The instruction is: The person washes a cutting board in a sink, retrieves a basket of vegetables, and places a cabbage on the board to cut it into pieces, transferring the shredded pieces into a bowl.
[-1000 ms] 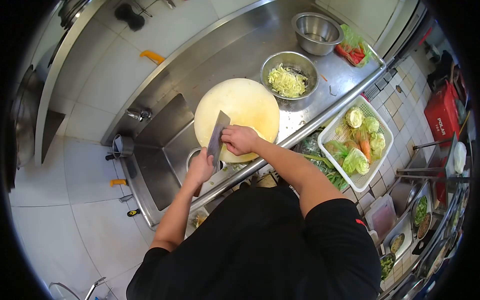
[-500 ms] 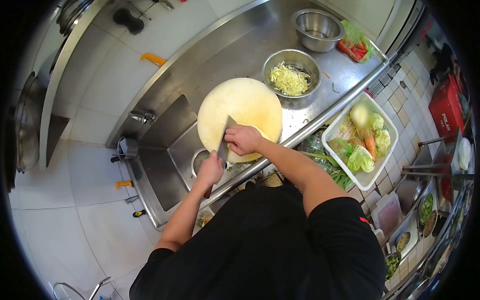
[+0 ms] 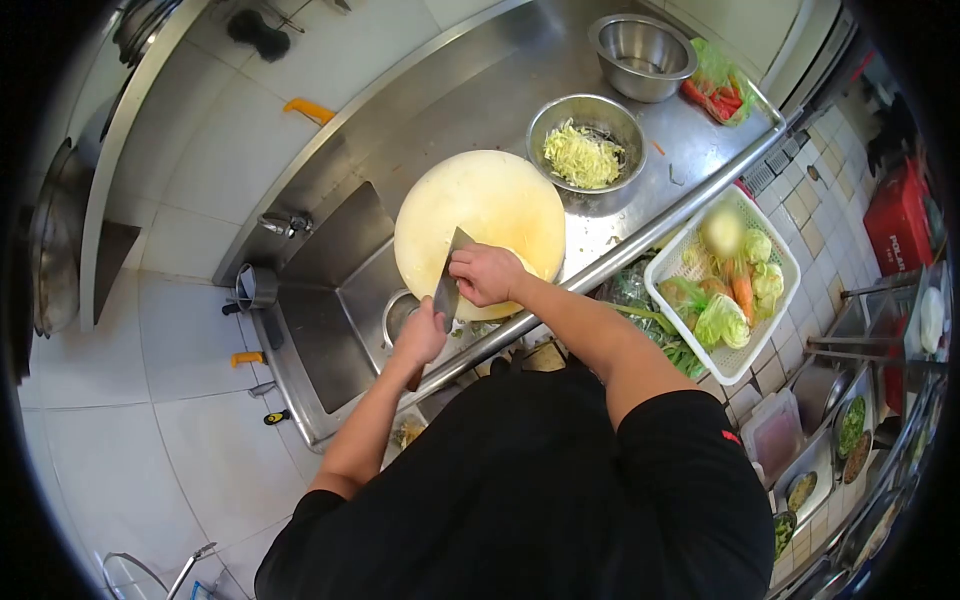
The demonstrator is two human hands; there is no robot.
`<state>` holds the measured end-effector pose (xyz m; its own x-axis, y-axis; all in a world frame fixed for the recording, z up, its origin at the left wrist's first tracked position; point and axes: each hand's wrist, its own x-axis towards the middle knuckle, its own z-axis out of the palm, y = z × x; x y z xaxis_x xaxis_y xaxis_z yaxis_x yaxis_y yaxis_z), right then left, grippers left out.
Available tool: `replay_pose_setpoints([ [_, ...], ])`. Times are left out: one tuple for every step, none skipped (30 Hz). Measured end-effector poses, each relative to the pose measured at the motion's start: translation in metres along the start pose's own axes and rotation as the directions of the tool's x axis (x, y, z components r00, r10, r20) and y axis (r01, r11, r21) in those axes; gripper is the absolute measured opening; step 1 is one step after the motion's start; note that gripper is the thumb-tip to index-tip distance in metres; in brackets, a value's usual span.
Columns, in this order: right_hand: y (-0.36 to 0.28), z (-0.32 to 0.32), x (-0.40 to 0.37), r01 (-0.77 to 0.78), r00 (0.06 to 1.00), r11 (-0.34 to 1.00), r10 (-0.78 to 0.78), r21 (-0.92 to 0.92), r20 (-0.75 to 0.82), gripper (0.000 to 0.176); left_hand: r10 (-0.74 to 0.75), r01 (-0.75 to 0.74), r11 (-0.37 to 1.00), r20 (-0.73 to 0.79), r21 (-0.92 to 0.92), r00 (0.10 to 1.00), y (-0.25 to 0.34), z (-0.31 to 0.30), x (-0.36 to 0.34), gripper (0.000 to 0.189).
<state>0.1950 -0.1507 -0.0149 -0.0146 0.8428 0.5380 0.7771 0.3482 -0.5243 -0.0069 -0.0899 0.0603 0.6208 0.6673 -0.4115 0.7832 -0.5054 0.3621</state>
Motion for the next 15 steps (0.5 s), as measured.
replay_pose_setpoints([
  [0.001, -0.002, 0.001, -0.013, 1.0, 1.0, 0.013, -0.011, 0.012, 0.009, 0.007, -0.007, 1.0, 0.026, 0.022, 1.0, -0.002, -0.013, 0.003, 0.026],
  [-0.002, -0.001, -0.002, -0.032, 0.999, 0.999, 0.032, -0.014, 0.028, 0.009, 0.001, -0.001, 1.0, -0.001, 0.002, 1.0, 0.001, -0.016, 0.002, 0.026],
  [-0.004, 0.002, -0.005, -0.023, 1.0, 1.0, 0.024, -0.008, 0.009, 0.009, -0.011, 0.01, 1.0, -0.024, -0.021, 1.0, 0.009, -0.021, -0.004, 0.026],
  [-0.003, 0.001, -0.004, -0.011, 1.0, 1.0, 0.011, -0.006, -0.013, 0.009, -0.02, 0.018, 0.999, -0.051, -0.044, 0.998, 0.014, -0.021, -0.008, 0.026],
  [-0.001, 0.0, -0.001, 0.006, 0.999, 1.0, -0.006, -0.01, -0.039, 0.009, 0.003, -0.004, 1.0, -0.035, -0.028, 0.999, 0.003, -0.002, -0.004, 0.026],
  [-0.002, -0.002, 0.001, -0.005, 1.0, 1.0, 0.005, -0.012, -0.03, 0.008, 0.002, -0.002, 1.0, -0.015, -0.002, 1.0, 0.001, -0.003, -0.001, 0.026],
  [-0.005, -0.004, 0.0, -0.017, 1.0, 1.0, 0.017, -0.014, -0.02, 0.007, -0.001, 0.001, 1.0, 0.007, 0.023, 1.0, -0.002, -0.006, 0.001, 0.026],
  [-0.007, -0.004, 0.0, -0.034, 0.999, 0.999, 0.034, -0.017, -0.011, 0.007, -0.002, 0.0, 0.999, 0.032, 0.05, 0.999, -0.005, -0.01, 0.004, 0.026],
  [-0.006, -0.001, -0.003, -0.035, 0.999, 0.999, 0.035, -0.009, -0.028, 0.006, -0.009, 0.007, 0.998, 0.031, 0.059, 0.999, 0.002, -0.023, 0.001, 0.028],
  [-0.005, 0.001, -0.003, -0.035, 0.999, 0.999, 0.035, 0.001, -0.041, 0.006, -0.022, 0.02, 0.999, 0.028, 0.044, 0.999, 0.003, -0.015, -0.003, 0.029],
  [-0.002, 0.001, -0.002, -0.029, 0.998, 1.0, 0.029, 0.005, -0.059, 0.006, -0.029, 0.029, 0.999, 0.017, 0.032, 0.999, 0.006, -0.005, -0.002, 0.029],
  [-0.004, 0.001, -0.002, -0.033, 0.998, 0.999, 0.033, 0.003, -0.051, 0.006, -0.035, 0.035, 0.999, 0.005, 0.022, 0.999, 0.005, 0.002, 0.0, 0.029],
  [-0.004, 0.0, -0.003, -0.033, 0.999, 0.999, 0.033, -0.003, -0.043, 0.006, -0.04, 0.04, 0.998, -0.007, 0.038, 0.999, 0.003, 0.009, 0.001, 0.029],
  [-0.004, -0.002, -0.002, -0.032, 0.999, 0.999, 0.032, -0.008, -0.033, 0.006, -0.03, 0.03, 0.999, -0.001, 0.028, 1.0, -0.004, 0.008, 0.006, 0.029],
  [-0.001, -0.002, 0.0, -0.017, 0.999, 1.0, 0.017, -0.004, -0.05, 0.005, -0.019, 0.019, 1.0, 0.009, 0.024, 1.0, -0.003, -0.009, 0.007, 0.029],
])
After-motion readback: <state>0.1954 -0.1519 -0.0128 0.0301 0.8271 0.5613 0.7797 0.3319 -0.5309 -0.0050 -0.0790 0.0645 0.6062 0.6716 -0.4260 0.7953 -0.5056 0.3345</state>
